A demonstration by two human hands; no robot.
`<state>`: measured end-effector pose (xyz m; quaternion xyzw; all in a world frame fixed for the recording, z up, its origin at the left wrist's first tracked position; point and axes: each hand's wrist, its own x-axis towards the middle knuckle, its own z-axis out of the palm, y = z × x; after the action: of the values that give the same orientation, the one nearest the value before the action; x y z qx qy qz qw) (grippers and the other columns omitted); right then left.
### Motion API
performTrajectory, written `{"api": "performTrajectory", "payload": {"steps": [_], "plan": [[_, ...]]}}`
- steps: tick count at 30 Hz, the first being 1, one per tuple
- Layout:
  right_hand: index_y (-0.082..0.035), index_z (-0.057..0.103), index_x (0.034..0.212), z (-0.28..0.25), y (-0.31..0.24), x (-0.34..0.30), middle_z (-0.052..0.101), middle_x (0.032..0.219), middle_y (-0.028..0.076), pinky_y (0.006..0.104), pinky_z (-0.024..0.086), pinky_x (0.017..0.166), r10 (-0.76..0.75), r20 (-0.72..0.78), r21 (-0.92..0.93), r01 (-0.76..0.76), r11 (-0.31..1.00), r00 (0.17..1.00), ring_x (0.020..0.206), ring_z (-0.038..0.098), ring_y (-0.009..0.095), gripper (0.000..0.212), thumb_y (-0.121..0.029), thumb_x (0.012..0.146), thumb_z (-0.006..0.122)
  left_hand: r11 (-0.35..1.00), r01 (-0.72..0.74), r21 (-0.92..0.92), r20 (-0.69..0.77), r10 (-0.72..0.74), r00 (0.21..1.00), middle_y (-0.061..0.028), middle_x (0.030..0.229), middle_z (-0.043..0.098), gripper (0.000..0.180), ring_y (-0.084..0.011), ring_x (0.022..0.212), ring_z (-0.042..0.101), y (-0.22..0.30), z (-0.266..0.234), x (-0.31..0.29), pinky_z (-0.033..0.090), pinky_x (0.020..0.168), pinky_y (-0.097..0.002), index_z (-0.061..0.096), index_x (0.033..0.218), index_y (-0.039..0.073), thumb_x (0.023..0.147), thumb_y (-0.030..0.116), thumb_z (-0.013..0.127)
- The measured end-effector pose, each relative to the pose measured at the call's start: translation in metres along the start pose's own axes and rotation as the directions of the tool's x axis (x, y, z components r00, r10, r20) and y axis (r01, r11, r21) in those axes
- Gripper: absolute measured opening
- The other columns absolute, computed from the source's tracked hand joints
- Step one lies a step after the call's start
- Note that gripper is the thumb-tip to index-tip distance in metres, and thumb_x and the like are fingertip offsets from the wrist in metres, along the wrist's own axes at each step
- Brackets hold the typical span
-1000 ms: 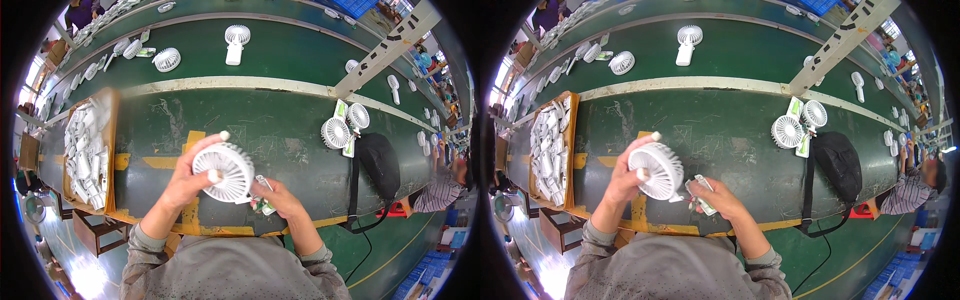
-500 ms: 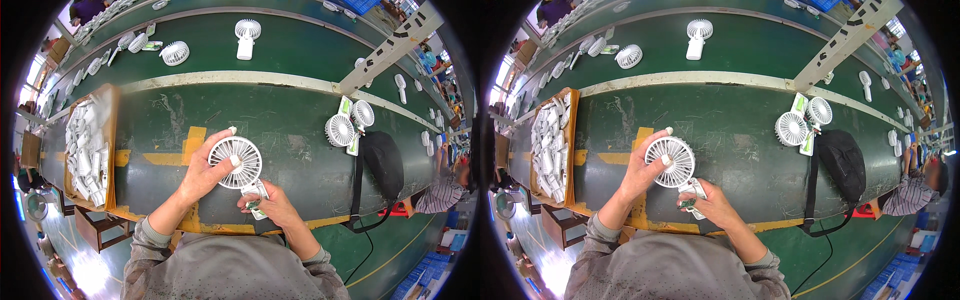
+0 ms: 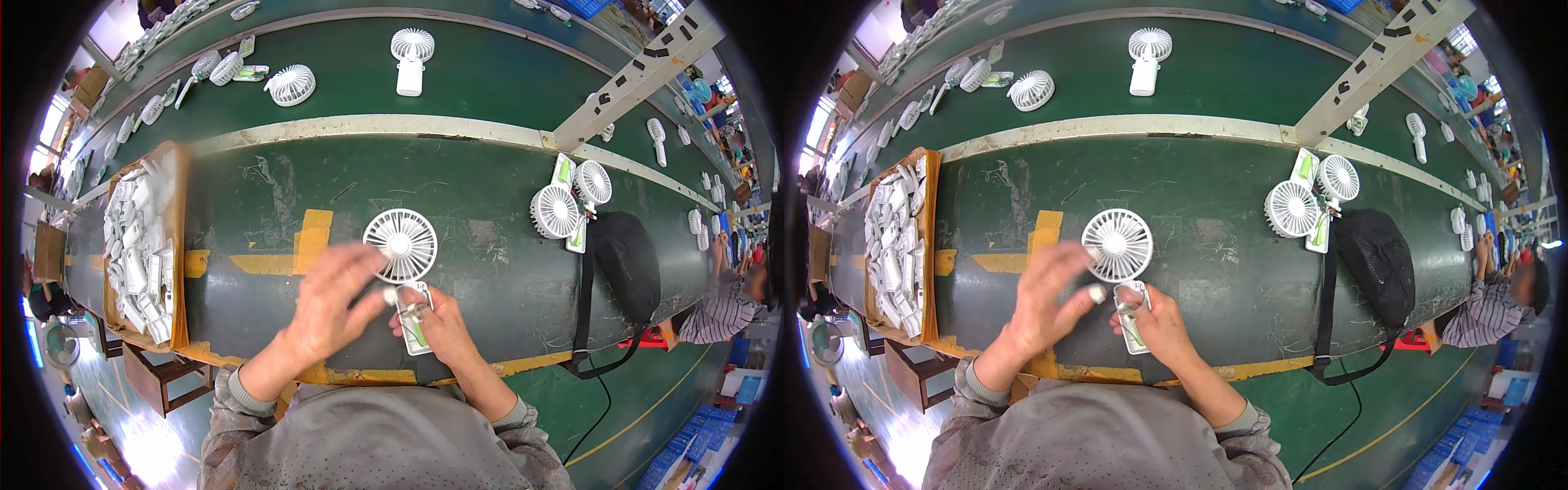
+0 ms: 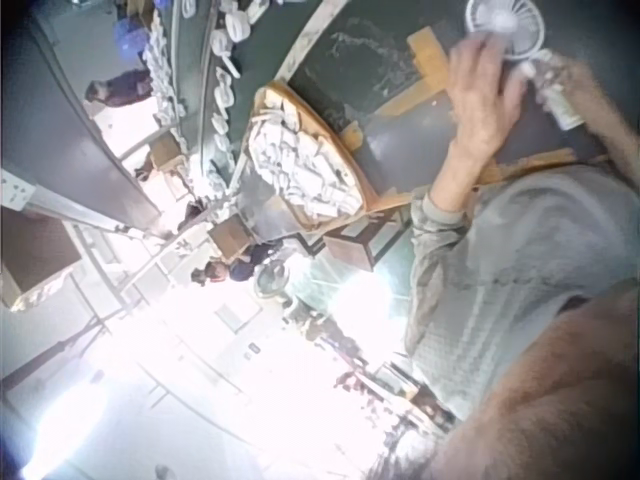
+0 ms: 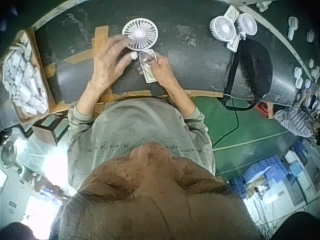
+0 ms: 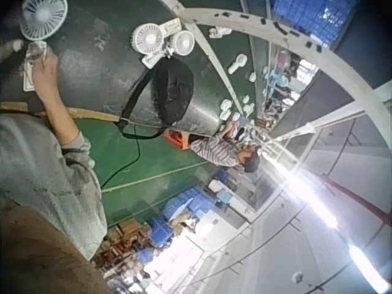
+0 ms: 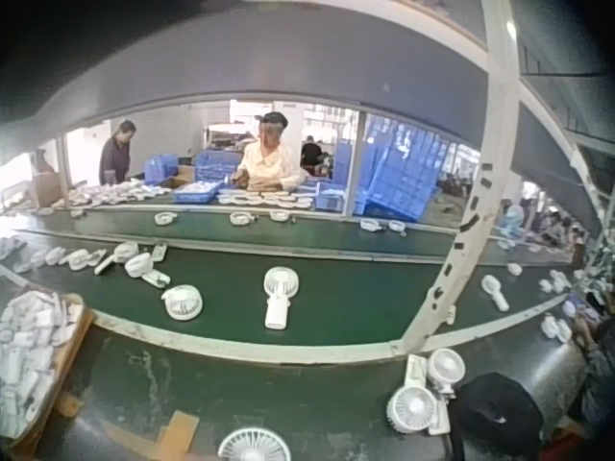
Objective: The person assembles portable fans by placing circuit boards and batteries into the handle casings, snapping plastic covers onto the handles, and placing the assembled fans onto the conveyor belt.
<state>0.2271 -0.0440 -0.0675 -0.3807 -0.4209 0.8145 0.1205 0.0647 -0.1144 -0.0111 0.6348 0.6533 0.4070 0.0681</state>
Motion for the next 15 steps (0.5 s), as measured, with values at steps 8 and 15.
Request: {"api": "performTrajectory", "payload": {"steps": [8, 15], "plan": [[0.005, 0.050, 0.112, -0.002, 0.010, 0.012, 0.062, 0.088, 0.012, 0.0256, 0.053, 0.059, -0.044, 0.012, -0.071, 0.045, 0.996, 0.999, 0.067, 0.064, 0.016, 0.027, -0.007, 0.092, 0.035, 0.911, 0.323, -0.257, 0.287, -0.248, 0.925, -0.0118, 0.082, 0.064, 0.023, -0.0230, 0.070, 0.064, 0.009, 0.019, -0.017, 0.051, 0.062, -0.0312, 0.062, 0.097, 0.002, 0.074, 0.001, 0.065], [0.004, 0.049, 0.105, 0.000, 0.007, 0.011, 0.062, 0.088, 0.012, 0.0266, 0.053, 0.060, -0.037, 0.018, -0.022, 0.038, 0.999, 0.999, 0.070, 0.065, 0.017, 0.023, -0.014, 0.095, 0.039, 0.893, 0.377, -0.248, 0.216, -0.328, 0.920, -0.0105, 0.082, 0.066, 0.020, -0.0195, 0.071, 0.065, 0.004, 0.018, -0.019, 0.051, 0.062, -0.0288, 0.062, 0.096, -0.001, 0.076, -0.001, 0.064]]}}
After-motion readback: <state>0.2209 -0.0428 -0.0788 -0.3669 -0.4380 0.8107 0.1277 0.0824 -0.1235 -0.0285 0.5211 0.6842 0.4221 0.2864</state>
